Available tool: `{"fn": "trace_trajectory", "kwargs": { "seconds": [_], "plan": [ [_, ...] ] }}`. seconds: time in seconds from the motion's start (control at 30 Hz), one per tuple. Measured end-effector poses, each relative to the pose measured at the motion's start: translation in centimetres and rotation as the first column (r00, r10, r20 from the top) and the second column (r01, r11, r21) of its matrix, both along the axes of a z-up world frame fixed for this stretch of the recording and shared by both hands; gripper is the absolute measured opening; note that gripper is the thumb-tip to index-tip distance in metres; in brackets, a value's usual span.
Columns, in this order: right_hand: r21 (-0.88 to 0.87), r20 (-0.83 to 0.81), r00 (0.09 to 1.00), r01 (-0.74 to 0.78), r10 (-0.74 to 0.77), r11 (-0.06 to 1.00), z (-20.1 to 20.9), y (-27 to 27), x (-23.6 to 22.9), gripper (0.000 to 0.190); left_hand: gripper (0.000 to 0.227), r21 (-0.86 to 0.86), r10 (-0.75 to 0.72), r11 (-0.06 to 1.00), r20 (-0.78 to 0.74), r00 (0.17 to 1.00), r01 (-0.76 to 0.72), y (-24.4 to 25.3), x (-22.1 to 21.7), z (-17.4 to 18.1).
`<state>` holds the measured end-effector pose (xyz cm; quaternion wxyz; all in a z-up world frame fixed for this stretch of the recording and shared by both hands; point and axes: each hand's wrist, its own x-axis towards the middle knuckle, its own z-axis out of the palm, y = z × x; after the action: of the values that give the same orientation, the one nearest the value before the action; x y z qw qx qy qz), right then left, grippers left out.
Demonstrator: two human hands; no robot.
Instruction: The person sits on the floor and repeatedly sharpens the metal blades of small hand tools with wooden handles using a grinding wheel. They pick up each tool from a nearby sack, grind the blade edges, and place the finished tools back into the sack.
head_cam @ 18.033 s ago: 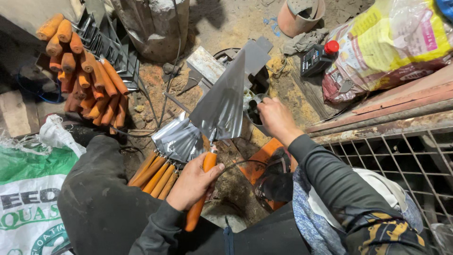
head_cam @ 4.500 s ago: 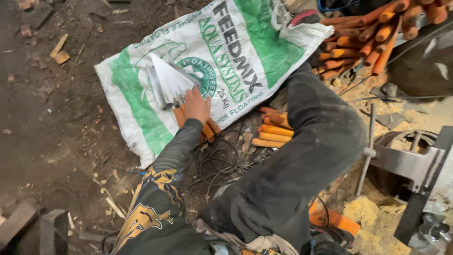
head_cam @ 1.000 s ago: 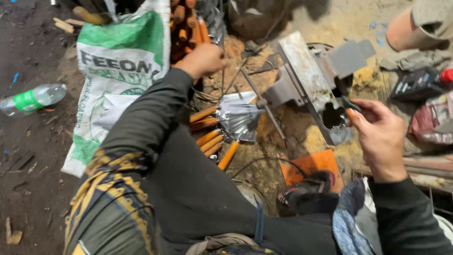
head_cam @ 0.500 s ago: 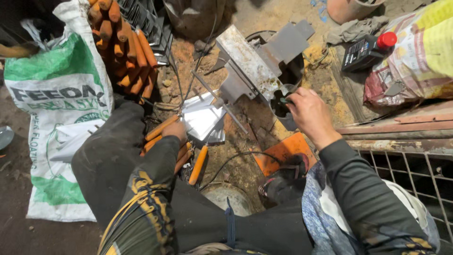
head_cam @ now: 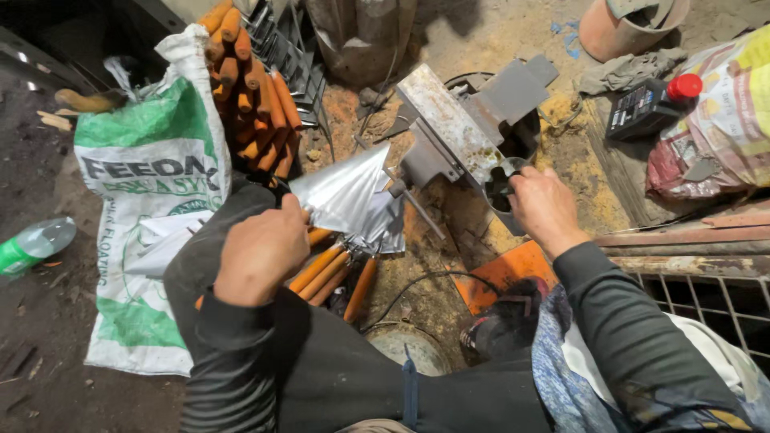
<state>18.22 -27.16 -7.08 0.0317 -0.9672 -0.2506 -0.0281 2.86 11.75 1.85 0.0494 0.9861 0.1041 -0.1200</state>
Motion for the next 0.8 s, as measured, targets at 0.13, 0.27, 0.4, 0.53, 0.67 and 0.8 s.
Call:
{"fn": "trace_trajectory", "kwargs": {
  "seconds": [0.13,0.27,0.4,0.53,0.67,0.8],
  "plan": [
    [0.064,0.017,0.997,0.079,-0.080,0.995,2.2,0.6,0.0,0.016,0.025,-0.119,0.016,0.993,0.263,0.965,0.016,-1.8,1.6,2.4],
    [0.173,0.077,0.993,0.076,-0.090,0.982,3.7,1.1,-0.3,0.021,0.025,-0.283,-0.013,0.937,0.558,0.829,0.206,-6.9,6.3,-4.3],
    [0.201,0.084,0.993,0.059,-0.078,0.978,4.0,1.1,-0.9,0.021,0.027,-0.253,-0.081,0.957,0.230,0.970,0.140,-8.4,8.5,-11.3],
    [0.324,0.093,0.992,0.054,-0.088,0.944,4.3,0.5,-0.4,0.018,0.031,-0.504,0.078,0.843,0.461,0.884,0.188,-8.4,9.1,-12.2],
    [0.538,0.011,0.990,0.114,-0.143,0.835,4.6,0.4,-0.4,0.020,0.030,-0.990,0.317,0.124,-0.019,0.948,-0.062,-8.6,9.0,-9.5],
    [0.659,-0.091,0.980,0.194,-0.180,0.727,5.7,0.8,-0.7,0.019,0.022,-0.791,0.047,-0.446,-0.488,0.872,-0.419,-8.4,8.5,-7.3]
  ]
}}
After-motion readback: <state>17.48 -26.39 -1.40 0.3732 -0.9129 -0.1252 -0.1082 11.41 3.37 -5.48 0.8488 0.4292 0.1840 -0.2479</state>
